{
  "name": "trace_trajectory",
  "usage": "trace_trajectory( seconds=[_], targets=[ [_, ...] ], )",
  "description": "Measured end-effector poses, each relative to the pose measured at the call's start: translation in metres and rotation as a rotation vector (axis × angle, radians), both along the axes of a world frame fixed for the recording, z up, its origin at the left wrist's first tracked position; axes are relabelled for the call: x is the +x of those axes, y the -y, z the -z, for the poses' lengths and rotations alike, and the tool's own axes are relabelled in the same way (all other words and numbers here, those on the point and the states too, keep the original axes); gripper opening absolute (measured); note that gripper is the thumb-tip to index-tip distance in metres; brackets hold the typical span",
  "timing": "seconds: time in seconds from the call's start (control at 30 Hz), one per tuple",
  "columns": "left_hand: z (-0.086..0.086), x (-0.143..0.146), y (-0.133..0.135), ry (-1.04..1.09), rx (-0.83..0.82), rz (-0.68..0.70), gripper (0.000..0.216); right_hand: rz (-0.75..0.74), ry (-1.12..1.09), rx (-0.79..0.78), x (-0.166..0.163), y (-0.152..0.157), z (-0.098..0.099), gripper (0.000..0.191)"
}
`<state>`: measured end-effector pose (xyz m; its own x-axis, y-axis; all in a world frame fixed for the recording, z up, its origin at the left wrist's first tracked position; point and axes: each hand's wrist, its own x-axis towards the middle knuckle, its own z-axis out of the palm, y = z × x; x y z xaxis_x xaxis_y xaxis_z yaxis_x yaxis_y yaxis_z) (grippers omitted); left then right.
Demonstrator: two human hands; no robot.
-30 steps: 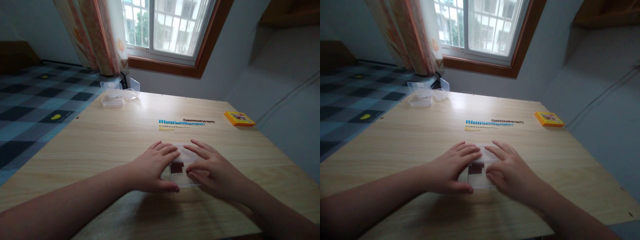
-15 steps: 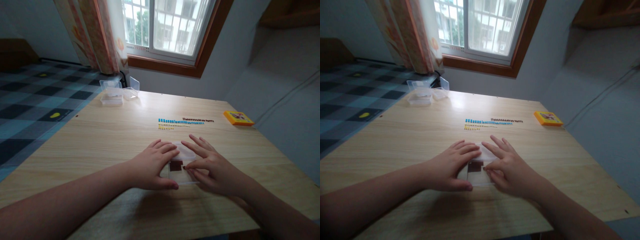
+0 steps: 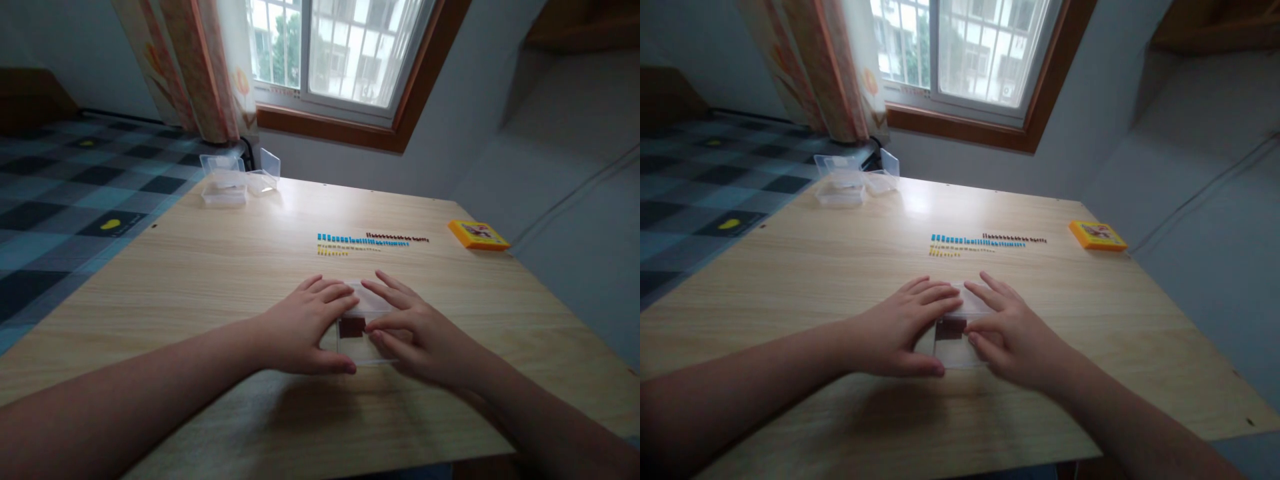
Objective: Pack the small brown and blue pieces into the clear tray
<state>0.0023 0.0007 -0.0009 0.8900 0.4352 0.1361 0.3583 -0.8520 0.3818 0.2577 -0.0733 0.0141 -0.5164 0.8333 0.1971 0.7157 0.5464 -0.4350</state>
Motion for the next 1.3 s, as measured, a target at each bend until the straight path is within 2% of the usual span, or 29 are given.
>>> trace_trajectory(
  seconds=[0.53, 0.63, 0.73, 0.83, 1.0, 1.1, 1.3],
  targets=[
    [0.000, 0.000, 0.000, -0.012, 0.003, -0.001, 0.092, 0.050, -0.080, -0.097, -0.001, -0.003, 0.004, 0.021],
    [-0.001, 0.000, 0.000, -0.023, 0.001, -0.005, 0.092, 0.072, -0.114, -0.062, 0.001, -0.003, 0.003, 0.020],
    [-0.002, 0.000, 0.001, -0.036, -0.007, -0.003, 0.093, 0.118, -0.175, 0.042, 0.005, -0.007, 0.003, 0.020],
    [-0.004, 0.000, 0.000, -0.036, -0.013, -0.003, 0.092, 0.202, -0.266, 0.202, 0.017, -0.018, 0.004, 0.019],
    [-0.004, -0.001, -0.002, -0.046, -0.029, -0.006, 0.093, 0.470, -0.451, 0.437, 0.049, -0.050, 0.015, 0.019],
    [-0.004, -0.002, -0.002, -0.068, -0.034, -0.007, 0.095, 0.582, -0.487, 0.467, 0.065, -0.069, 0.031, 0.022],
    [-0.004, -0.003, -0.003, -0.060, -0.031, -0.011, 0.095, 0.715, -0.463, 0.449, 0.090, -0.102, 0.063, 0.029]
  ],
)
